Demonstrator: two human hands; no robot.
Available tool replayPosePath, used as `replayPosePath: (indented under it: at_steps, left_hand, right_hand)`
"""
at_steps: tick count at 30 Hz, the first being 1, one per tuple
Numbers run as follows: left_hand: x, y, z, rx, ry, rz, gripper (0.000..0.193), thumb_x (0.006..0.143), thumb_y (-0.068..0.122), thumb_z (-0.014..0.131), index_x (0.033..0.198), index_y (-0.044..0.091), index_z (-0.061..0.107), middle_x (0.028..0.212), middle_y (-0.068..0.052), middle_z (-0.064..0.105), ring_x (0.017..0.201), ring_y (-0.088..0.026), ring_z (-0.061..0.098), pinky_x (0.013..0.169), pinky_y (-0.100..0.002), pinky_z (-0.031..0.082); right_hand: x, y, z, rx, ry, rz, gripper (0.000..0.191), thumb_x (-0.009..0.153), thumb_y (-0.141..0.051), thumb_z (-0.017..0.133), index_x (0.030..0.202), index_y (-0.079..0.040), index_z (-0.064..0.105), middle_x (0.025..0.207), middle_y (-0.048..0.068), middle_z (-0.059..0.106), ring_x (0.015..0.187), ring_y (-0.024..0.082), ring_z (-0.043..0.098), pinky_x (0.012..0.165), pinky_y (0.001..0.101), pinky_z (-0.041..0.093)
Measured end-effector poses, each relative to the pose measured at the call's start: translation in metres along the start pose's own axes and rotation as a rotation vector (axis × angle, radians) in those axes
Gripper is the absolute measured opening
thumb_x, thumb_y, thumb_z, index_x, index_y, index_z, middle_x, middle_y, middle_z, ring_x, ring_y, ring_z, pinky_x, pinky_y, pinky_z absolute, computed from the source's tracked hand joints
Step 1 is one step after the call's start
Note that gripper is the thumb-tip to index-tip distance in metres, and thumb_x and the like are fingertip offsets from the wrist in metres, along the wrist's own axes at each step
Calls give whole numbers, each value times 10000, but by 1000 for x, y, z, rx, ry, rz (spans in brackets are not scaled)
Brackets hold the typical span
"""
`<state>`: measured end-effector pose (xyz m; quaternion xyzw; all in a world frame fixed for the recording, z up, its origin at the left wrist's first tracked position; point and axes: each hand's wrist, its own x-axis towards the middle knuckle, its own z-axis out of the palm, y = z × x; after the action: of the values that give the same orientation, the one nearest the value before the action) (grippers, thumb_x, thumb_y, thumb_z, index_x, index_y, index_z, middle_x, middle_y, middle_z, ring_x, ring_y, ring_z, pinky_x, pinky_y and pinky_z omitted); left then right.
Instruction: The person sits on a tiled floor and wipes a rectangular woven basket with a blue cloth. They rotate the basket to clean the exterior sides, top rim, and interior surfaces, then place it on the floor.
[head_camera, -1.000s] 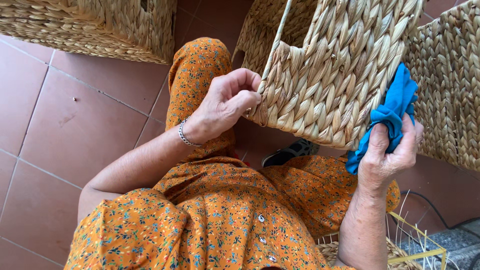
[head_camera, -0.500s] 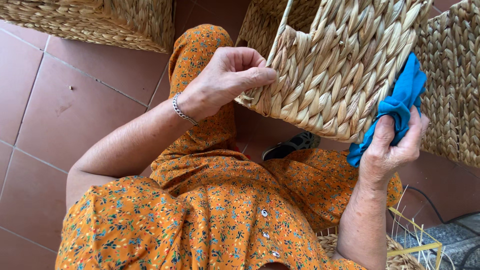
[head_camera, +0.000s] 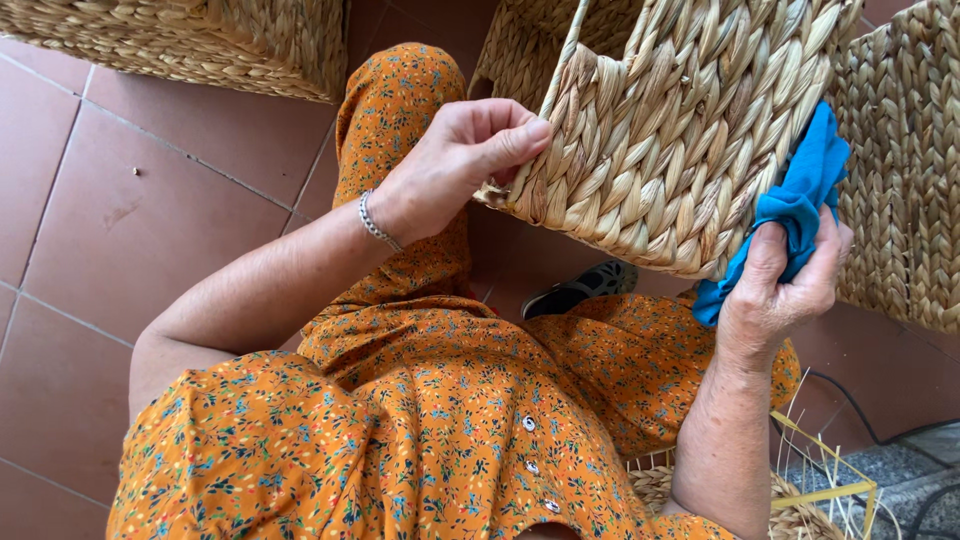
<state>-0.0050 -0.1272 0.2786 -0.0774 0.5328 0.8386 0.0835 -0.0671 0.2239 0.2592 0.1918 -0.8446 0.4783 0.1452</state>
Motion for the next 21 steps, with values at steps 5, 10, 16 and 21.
replayPosePath:
  at_steps: [5,10,16,21]
  left_hand:
    - [-28,9,3,299,37,172,314,1002,222,722,1211,1,643,1057,25,695,939,-27,658,820,-220,584]
    - [-42,13,11,126,36,139,350,987,136,725,1289,-5,617,1155,-4,696,1007,-67,661,908,-248,589]
    - [-33,11,6,-9,78,67,263,1020,160,704,1220,-10,688,1080,-14,726,978,-69,671,909,-243,579]
    - [-27,9,4,64,122,89,184,1015,154,737,1079,-11,688,937,-5,704,829,-60,642,749,-240,562]
  right_hand:
    - [0,-4,2,8,-15,26,316,1200,-204,674,1359,61,605,1171,55,575,993,142,564,903,272,474]
    - [-2,-2,1,-28,-14,-11,310,1202,-195,667,1376,52,599,1157,52,583,1008,141,582,950,279,506]
    - [-3,-2,-3,14,-15,31,285,1200,-161,652,1373,59,606,1151,50,557,961,124,579,897,262,507]
    - [-4,-3,-4,37,-19,51,262,1197,-134,644,1362,65,604,1161,56,561,947,125,592,879,257,509]
